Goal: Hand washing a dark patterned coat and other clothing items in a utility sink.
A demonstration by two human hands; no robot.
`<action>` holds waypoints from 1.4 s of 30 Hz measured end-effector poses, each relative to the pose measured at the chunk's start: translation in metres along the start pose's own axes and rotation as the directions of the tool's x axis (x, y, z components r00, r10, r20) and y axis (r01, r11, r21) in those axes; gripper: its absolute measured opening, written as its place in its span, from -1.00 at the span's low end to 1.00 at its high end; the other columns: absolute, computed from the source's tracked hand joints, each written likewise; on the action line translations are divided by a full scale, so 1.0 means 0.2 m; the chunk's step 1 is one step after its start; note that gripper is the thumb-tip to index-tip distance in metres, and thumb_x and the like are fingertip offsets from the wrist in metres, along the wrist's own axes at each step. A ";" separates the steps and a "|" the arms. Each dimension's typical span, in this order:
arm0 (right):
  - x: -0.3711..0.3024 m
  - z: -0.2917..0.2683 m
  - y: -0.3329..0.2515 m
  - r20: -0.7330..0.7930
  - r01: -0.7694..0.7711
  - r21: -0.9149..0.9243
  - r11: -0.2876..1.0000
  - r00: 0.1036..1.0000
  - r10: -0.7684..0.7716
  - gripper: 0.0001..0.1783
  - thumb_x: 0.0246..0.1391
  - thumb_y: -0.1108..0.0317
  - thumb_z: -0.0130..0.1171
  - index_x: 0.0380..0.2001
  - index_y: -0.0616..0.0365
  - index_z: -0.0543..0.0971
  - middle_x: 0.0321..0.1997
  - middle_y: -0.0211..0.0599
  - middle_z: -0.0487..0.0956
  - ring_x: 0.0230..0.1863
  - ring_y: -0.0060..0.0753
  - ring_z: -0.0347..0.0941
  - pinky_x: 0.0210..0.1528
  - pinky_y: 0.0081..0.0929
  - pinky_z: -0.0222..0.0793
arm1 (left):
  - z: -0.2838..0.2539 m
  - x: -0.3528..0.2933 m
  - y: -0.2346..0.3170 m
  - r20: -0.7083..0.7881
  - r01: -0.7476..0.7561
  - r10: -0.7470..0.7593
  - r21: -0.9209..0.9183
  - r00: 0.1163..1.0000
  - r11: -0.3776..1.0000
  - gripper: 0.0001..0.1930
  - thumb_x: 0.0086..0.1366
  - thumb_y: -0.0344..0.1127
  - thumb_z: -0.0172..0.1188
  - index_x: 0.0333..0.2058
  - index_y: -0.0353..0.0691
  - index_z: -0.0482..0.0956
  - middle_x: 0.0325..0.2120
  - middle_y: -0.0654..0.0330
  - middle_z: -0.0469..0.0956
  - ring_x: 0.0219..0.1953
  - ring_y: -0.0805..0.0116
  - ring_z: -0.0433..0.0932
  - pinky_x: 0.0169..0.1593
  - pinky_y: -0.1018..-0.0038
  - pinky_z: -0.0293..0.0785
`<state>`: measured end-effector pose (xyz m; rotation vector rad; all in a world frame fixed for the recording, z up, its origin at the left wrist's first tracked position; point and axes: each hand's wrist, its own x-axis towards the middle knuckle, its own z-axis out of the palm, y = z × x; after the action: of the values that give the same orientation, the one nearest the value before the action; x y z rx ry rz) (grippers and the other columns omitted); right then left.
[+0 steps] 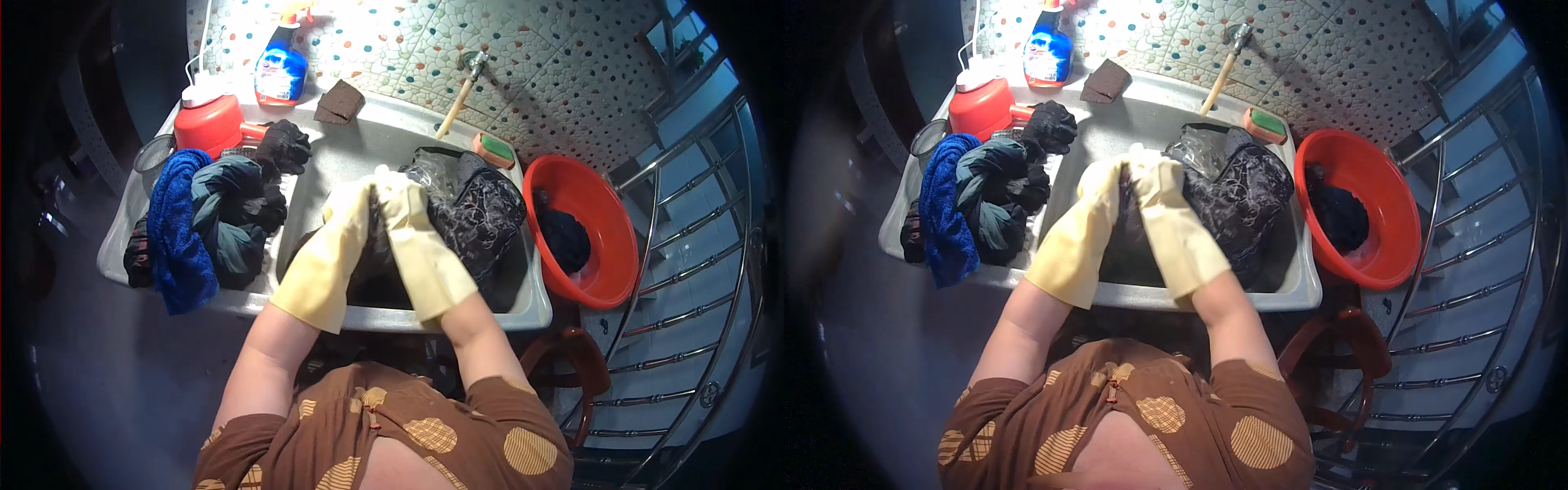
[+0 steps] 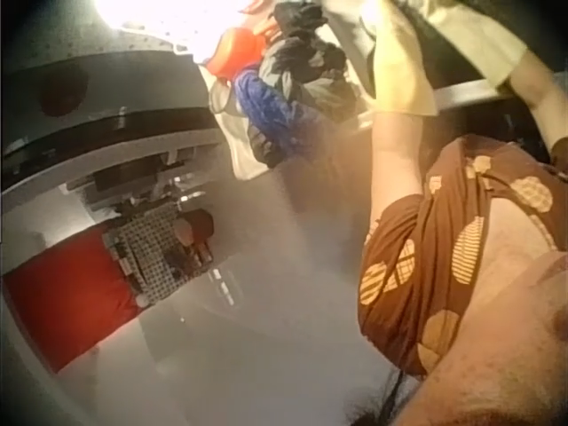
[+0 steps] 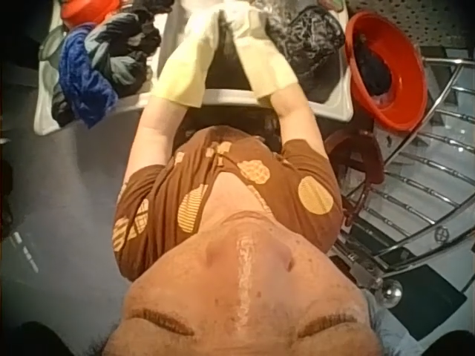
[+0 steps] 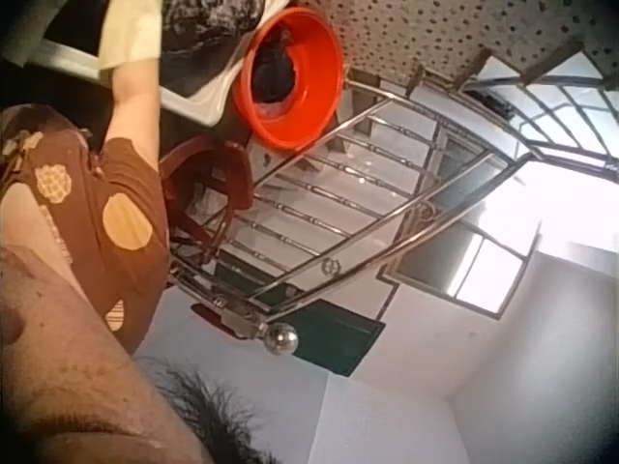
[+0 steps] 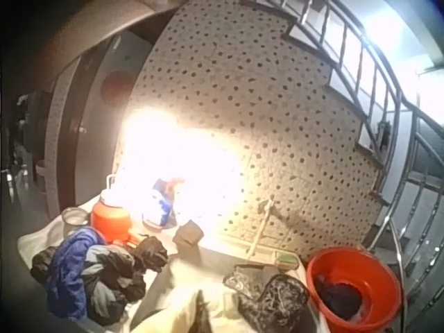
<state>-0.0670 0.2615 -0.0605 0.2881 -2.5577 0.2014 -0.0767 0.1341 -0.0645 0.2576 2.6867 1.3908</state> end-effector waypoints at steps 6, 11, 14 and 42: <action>-0.12 -0.29 -0.59 -0.266 0.491 0.440 0.752 0.871 -0.413 -0.79 0.18 0.23 0.06 -0.42 0.08 0.60 -0.53 -0.20 0.60 -0.51 -0.17 0.57 -0.52 -0.25 0.47 | -0.10 0.09 -0.64 0.196 0.215 -0.093 -0.932 0.976 0.293 -0.64 0.32 -0.03 0.22 -0.12 -0.20 0.66 -0.26 0.15 0.66 -0.19 0.30 0.60 -0.12 0.26 0.52; -0.08 -0.14 0.11 -0.055 0.040 -0.028 0.999 0.998 -0.042 -0.79 0.25 0.30 -0.08 -0.36 0.11 0.51 -0.51 -0.14 0.59 -0.48 -0.04 0.55 -0.42 -0.15 0.45 | -0.06 -0.22 0.31 0.222 0.292 -0.233 -0.897 0.947 0.332 -0.76 0.31 -0.16 0.24 -0.35 -0.23 0.69 -0.45 0.21 0.62 -0.38 0.41 0.52 -0.22 0.45 0.41; 0.02 -0.12 0.26 -0.045 -0.090 -0.282 0.955 0.996 0.080 -0.74 0.23 0.17 -0.05 -0.42 -0.04 0.57 -0.53 -0.25 0.61 -0.57 -0.15 0.58 -0.49 -0.24 0.45 | -0.02 -0.06 0.02 0.056 0.122 -0.145 -0.856 0.988 0.501 -0.79 0.31 -0.22 0.17 -0.22 -0.19 0.66 -0.35 0.17 0.63 -0.26 0.36 0.54 -0.10 0.39 0.41; -0.03 -0.48 -0.17 0.644 -0.541 0.111 0.833 0.678 0.354 -0.41 0.15 -0.19 0.12 -0.08 0.13 0.62 -0.06 0.09 0.63 0.02 0.01 0.56 0.10 -0.18 0.45 | 0.01 0.22 -0.51 -0.164 0.244 -0.379 -0.527 0.911 0.814 -0.50 0.35 0.15 0.04 -0.29 -0.26 0.60 -0.46 0.14 0.58 -0.44 0.24 0.49 -0.29 0.33 0.41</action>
<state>-0.0044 0.2495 0.0199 -0.2470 -3.2022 0.8090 -0.1298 0.0869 -0.1508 -0.4306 2.2725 2.0347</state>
